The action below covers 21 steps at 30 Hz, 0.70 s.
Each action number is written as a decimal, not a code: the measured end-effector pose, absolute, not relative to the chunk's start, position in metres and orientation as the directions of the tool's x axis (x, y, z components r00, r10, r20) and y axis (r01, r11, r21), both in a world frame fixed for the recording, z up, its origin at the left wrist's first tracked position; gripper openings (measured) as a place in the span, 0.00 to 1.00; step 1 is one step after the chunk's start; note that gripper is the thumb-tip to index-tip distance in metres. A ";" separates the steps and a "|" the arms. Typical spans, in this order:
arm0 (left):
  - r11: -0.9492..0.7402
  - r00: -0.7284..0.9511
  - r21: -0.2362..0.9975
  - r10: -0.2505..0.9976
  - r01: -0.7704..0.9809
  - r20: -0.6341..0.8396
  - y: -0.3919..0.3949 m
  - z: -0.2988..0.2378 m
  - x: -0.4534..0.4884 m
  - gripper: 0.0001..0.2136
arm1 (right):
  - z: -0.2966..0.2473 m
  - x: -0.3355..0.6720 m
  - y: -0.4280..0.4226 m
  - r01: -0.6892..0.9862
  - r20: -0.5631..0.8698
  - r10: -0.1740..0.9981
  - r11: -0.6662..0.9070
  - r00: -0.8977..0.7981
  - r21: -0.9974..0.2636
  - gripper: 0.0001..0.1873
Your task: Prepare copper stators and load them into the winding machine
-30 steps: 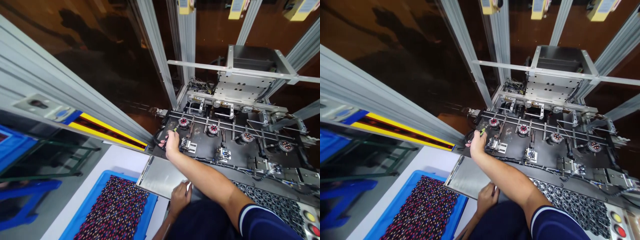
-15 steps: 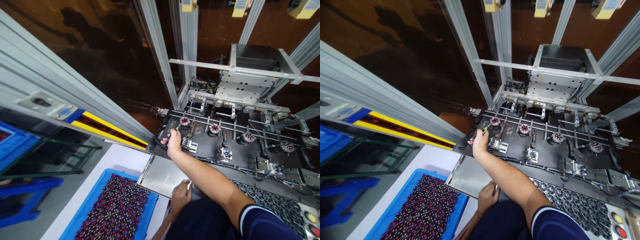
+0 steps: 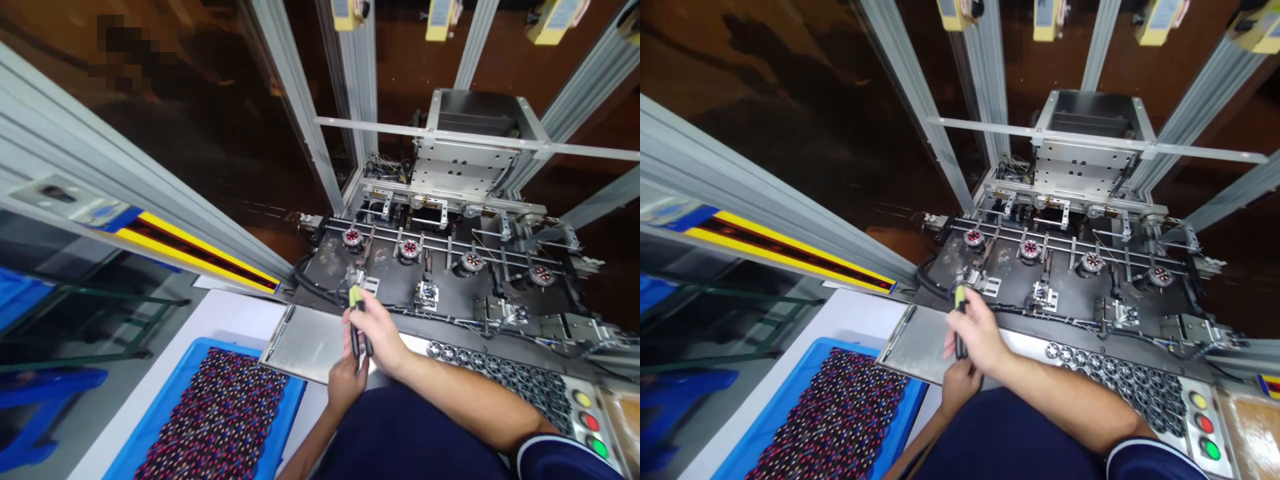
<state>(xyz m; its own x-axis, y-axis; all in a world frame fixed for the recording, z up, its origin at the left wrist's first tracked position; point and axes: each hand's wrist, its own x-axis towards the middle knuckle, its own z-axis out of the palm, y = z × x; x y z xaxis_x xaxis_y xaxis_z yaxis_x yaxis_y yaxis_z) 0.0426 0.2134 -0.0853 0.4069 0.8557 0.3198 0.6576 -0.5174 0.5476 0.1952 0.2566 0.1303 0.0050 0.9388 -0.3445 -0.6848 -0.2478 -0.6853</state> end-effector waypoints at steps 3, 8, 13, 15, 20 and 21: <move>-0.558 0.483 0.540 0.826 0.630 0.291 0.212 -0.080 0.042 0.10 | 0.103 0.221 0.262 -0.701 -0.423 0.882 -0.169 0.206 -0.693 0.28; -0.594 0.508 0.504 0.802 0.627 0.313 0.214 -0.069 0.044 0.09 | 0.072 0.235 0.280 -0.708 -0.473 0.793 -0.077 0.383 -0.702 0.24; -0.614 0.509 0.485 0.789 0.623 0.344 0.216 -0.065 0.045 0.09 | 0.064 0.236 0.298 -0.699 -0.473 0.747 -0.016 0.466 -0.715 0.21; -0.613 0.505 0.484 0.790 0.625 0.348 0.215 -0.065 0.045 0.09 | 0.063 0.237 0.302 -0.699 -0.474 0.737 -0.002 0.482 -0.715 0.20; -0.610 0.502 0.486 0.792 0.626 0.346 0.215 -0.066 0.045 0.09 | 0.062 0.238 0.307 -0.714 -0.491 0.716 0.014 0.496 -0.700 0.19; -0.609 0.503 0.487 0.793 0.627 0.345 0.215 -0.066 0.045 0.09 | 0.062 0.238 0.307 -0.717 -0.496 0.713 0.015 0.496 -0.696 0.19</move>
